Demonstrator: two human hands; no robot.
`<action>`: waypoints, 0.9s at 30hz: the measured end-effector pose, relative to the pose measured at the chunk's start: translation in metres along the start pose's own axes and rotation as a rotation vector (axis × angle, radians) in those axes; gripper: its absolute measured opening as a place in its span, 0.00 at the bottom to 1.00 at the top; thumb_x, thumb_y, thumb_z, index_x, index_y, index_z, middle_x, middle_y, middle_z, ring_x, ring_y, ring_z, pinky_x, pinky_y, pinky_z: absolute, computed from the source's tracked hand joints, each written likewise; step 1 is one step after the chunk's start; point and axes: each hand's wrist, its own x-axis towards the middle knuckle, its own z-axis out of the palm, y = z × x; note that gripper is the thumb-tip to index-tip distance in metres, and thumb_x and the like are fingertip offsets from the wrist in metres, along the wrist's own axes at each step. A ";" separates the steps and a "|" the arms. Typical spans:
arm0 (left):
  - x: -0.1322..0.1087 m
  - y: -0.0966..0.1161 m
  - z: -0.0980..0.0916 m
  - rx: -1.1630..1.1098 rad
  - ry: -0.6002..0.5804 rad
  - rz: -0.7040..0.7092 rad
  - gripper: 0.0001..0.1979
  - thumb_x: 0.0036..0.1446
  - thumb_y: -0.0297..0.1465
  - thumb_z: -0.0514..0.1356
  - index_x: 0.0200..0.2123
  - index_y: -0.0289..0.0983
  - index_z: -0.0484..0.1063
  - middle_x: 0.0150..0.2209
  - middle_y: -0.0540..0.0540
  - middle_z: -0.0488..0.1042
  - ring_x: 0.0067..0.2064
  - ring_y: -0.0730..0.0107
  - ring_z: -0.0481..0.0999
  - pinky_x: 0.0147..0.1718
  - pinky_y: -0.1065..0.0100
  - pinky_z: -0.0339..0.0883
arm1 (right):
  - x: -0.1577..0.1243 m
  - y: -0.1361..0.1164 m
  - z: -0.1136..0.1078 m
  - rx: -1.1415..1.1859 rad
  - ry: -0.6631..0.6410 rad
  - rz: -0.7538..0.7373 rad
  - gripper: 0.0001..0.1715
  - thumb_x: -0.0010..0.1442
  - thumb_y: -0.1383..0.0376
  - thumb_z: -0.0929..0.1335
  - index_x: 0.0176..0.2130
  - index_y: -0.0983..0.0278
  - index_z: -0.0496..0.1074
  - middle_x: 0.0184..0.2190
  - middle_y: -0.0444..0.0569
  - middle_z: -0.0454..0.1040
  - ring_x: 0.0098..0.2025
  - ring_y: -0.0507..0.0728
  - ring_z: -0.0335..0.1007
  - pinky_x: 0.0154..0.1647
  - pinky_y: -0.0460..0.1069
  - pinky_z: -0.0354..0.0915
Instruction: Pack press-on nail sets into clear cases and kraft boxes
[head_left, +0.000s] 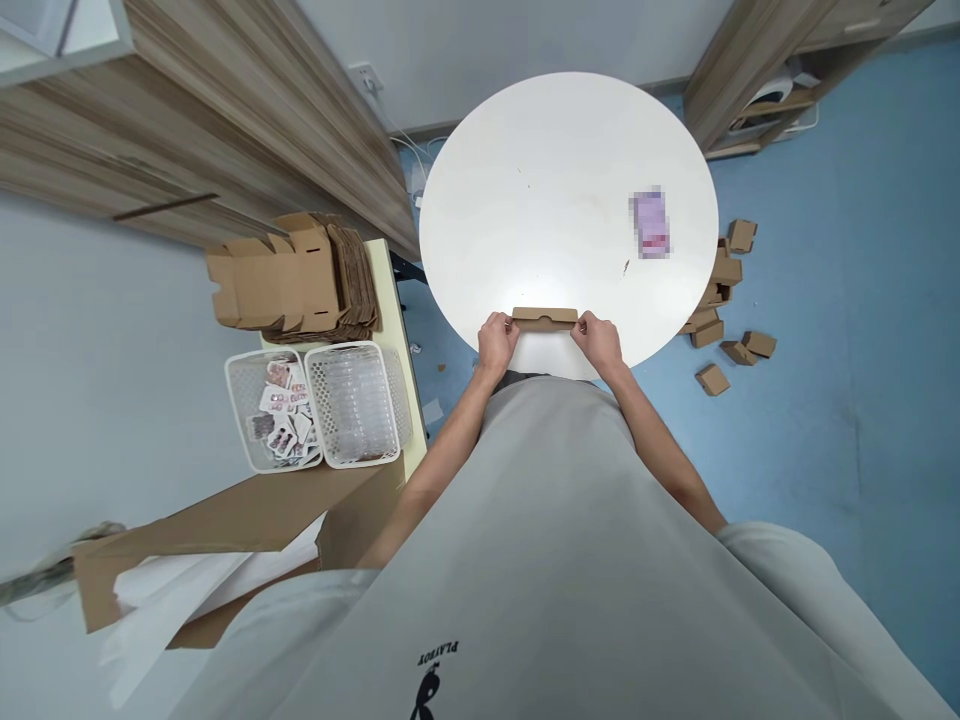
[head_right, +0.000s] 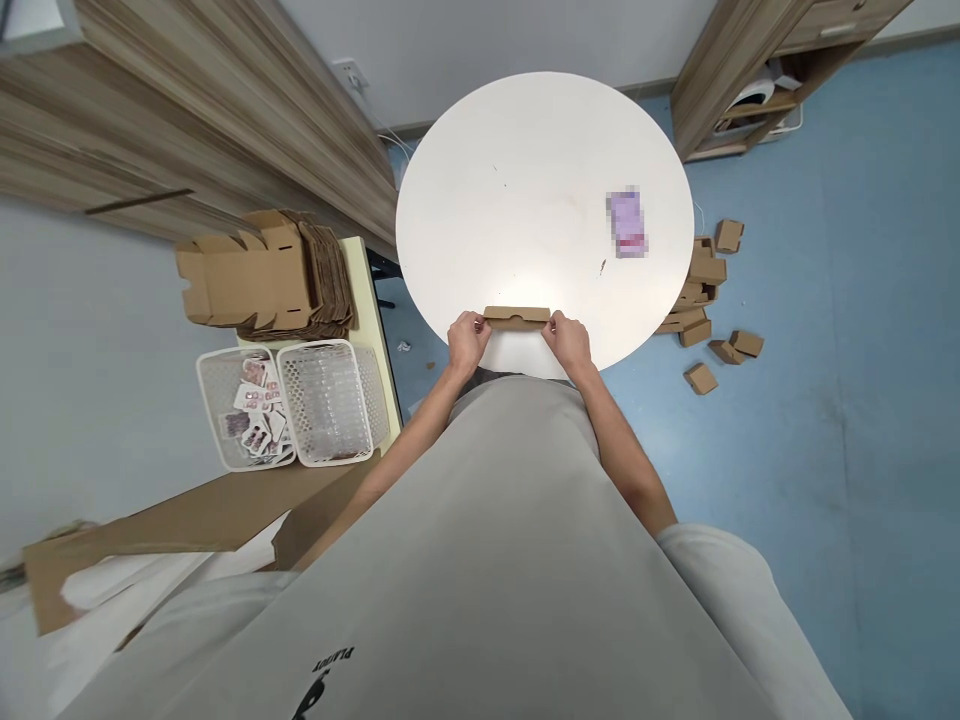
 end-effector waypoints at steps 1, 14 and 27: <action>0.000 0.000 -0.001 -0.004 -0.006 0.003 0.10 0.68 0.25 0.59 0.44 0.39 0.82 0.49 0.38 0.84 0.47 0.54 0.85 0.53 0.56 0.76 | 0.000 0.000 0.000 0.000 -0.006 -0.001 0.15 0.74 0.67 0.63 0.48 0.60 0.79 0.37 0.55 0.85 0.40 0.67 0.81 0.42 0.55 0.68; 0.014 0.006 -0.016 -0.233 -0.060 -0.211 0.13 0.73 0.35 0.63 0.48 0.37 0.88 0.37 0.42 0.89 0.45 0.56 0.90 0.52 0.63 0.78 | 0.006 0.011 0.004 0.482 0.003 0.094 0.14 0.75 0.57 0.69 0.40 0.61 0.81 0.37 0.51 0.88 0.44 0.63 0.88 0.51 0.53 0.76; 0.041 -0.010 -0.012 -0.455 -0.164 -0.338 0.16 0.64 0.24 0.69 0.55 0.33 0.82 0.44 0.41 0.86 0.33 0.69 0.85 0.41 0.65 0.80 | 0.029 0.026 0.014 0.718 -0.058 0.252 0.06 0.63 0.64 0.76 0.34 0.63 0.85 0.31 0.49 0.87 0.38 0.60 0.87 0.48 0.52 0.79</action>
